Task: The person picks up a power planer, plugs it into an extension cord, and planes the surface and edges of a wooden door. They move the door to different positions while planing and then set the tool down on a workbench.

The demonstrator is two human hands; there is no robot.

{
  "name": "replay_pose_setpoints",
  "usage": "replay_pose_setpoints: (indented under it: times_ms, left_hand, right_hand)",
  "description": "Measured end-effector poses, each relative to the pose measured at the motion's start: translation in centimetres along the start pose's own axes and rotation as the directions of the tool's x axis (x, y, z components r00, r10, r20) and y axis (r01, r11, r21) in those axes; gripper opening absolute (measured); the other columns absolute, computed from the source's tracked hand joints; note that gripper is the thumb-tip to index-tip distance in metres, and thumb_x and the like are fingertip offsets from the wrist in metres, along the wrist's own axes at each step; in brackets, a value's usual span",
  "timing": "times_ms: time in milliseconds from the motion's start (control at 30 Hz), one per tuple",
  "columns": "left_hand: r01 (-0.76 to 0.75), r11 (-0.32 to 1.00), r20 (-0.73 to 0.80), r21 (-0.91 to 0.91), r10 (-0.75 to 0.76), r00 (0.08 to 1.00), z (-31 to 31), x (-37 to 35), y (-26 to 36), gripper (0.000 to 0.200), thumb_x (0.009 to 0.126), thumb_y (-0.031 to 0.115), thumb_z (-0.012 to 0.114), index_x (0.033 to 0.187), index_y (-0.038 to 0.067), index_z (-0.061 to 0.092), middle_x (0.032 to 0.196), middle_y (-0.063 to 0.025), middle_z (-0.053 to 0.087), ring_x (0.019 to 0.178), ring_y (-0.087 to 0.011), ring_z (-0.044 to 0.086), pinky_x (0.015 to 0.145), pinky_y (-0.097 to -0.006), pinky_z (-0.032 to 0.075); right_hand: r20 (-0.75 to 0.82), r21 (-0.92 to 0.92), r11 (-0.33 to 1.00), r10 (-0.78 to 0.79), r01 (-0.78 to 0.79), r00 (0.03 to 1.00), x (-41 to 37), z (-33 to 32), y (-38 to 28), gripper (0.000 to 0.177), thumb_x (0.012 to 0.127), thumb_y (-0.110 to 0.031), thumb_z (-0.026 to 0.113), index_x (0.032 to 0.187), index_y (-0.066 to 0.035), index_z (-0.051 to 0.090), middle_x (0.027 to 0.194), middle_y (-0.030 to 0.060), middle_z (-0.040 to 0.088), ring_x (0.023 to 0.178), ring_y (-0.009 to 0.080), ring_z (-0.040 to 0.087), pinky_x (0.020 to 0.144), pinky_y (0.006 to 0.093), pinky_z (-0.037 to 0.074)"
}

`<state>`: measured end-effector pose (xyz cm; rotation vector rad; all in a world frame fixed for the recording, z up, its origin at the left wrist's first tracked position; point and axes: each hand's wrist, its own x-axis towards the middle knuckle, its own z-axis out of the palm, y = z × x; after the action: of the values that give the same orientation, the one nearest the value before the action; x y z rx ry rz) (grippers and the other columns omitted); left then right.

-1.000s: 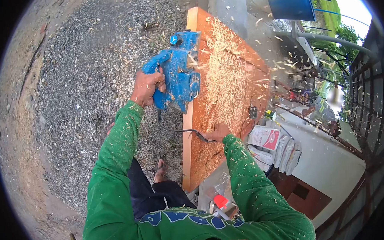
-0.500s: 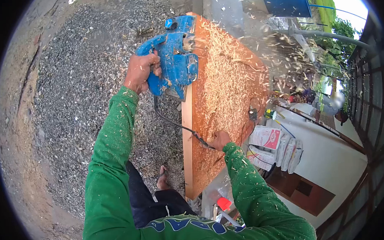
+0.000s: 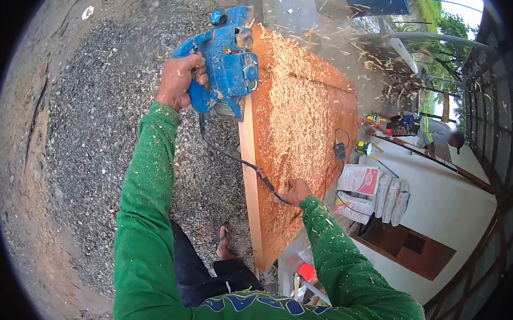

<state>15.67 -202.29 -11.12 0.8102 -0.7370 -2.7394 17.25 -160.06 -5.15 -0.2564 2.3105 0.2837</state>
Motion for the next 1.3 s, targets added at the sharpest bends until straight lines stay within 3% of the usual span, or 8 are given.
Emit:
replay_pose_setpoints:
  times_ms: [300,500,700,767,933,1067,1133,1300]
  left_hand:
    - [0.011,1.0,0.048,-0.011,-0.01,0.999,0.2,2.6,1.6,0.005,0.08,0.006,0.054,0.083,0.002,0.052,0.064,-0.0035,0.048,0.05,-0.0137,0.047,0.047,-0.0277,0.039]
    - [0.024,0.998,0.096,-0.056,-0.019,0.995,0.4,4.3,3.0,0.006,0.081,0.008,0.053,0.076,0.005,0.049,0.065,-0.0039,0.049,0.05,-0.0141,0.048,0.048,-0.0292,0.04]
    - [-0.014,1.0,0.045,0.004,0.014,0.999,0.5,5.8,5.0,0.006,0.08,0.008,0.055,0.076,0.005,0.051,0.063,-0.0037,0.049,0.049,-0.0142,0.048,0.047,-0.0303,0.04]
    - [-0.059,0.996,-0.043,0.065,0.062,0.997,0.1,4.9,5.4,0.006,0.079,0.007,0.056,0.076,0.005,0.052,0.062,-0.0038,0.049,0.048,-0.0143,0.048,0.045,-0.0306,0.04]
    - [-0.097,0.995,-0.164,0.012,0.098,0.982,-7.9,-3.8,5.9,0.009,0.081,0.007,0.054,0.089,0.006,0.053,0.061,-0.0024,0.046,0.048,-0.0146,0.047,0.044,-0.0295,0.04]
    - [-0.047,0.989,-0.354,0.138,0.093,0.93,-14.0,-14.8,4.6,0.012,0.082,0.007,0.052,0.094,0.006,0.053,0.061,-0.0024,0.046,0.049,-0.0151,0.046,0.046,-0.0292,0.041]
    - [-0.025,0.983,-0.408,0.182,0.099,0.908,-14.9,-21.6,4.3,0.012,0.082,0.006,0.051,0.094,0.005,0.053,0.062,-0.0028,0.047,0.049,-0.0151,0.046,0.047,-0.0292,0.042]
    - [0.032,0.959,-0.535,0.281,0.129,0.835,-18.3,-35.9,1.6,0.014,0.082,0.006,0.054,0.093,-0.001,0.055,0.063,-0.0043,0.049,0.05,-0.0161,0.048,0.047,-0.0296,0.042]
  right_hand:
    - [0.13,-0.05,0.998,0.041,-0.035,0.991,0.3,-0.9,-0.5,0.081,0.047,-0.052,0.084,0.088,0.014,0.062,0.079,0.0251,0.064,0.077,0.0328,0.065,0.071,0.0382,0.05]
    - [-0.094,0.048,0.994,-0.092,0.097,0.991,0.8,1.6,1.8,0.08,0.047,-0.051,0.083,0.087,0.015,0.061,0.077,0.0261,0.063,0.077,0.0326,0.064,0.071,0.0397,0.049]
    - [0.232,0.039,0.993,0.103,-0.115,0.967,-0.2,-1.7,-1.2,0.088,0.047,-0.049,0.083,0.103,0.015,0.059,0.098,0.0286,0.063,0.095,0.0347,0.062,0.082,0.0372,0.049]
    - [0.039,0.085,0.996,0.019,-0.022,0.999,0.4,0.8,1.1,0.083,0.047,-0.049,0.083,0.098,0.013,0.061,0.091,0.0265,0.064,0.09,0.034,0.064,0.079,0.0377,0.049]
    - [0.045,0.023,0.997,0.074,-0.075,0.996,1.9,2.3,2.4,0.067,0.047,-0.047,0.085,0.079,0.008,0.063,0.074,0.0215,0.063,0.077,0.0332,0.064,0.069,0.0398,0.051]
    - [-0.015,0.253,0.967,0.025,-0.02,1.0,-0.4,0.8,1.7,0.069,0.048,-0.048,0.085,0.081,0.008,0.062,0.076,0.0241,0.062,0.076,0.0342,0.064,0.069,0.0417,0.051]
    - [-0.237,0.123,0.986,-0.081,0.113,0.968,-0.2,2.3,2.3,0.073,0.048,-0.05,0.084,0.083,0.01,0.061,0.081,0.0252,0.063,0.076,0.0347,0.064,0.069,0.0421,0.051]
    - [-0.016,0.323,0.944,-0.064,0.066,0.998,-2.4,1.9,2.4,0.087,0.055,-0.061,0.075,0.101,0.011,0.057,0.096,0.0285,0.061,0.09,0.0395,0.061,0.08,0.0439,0.048]
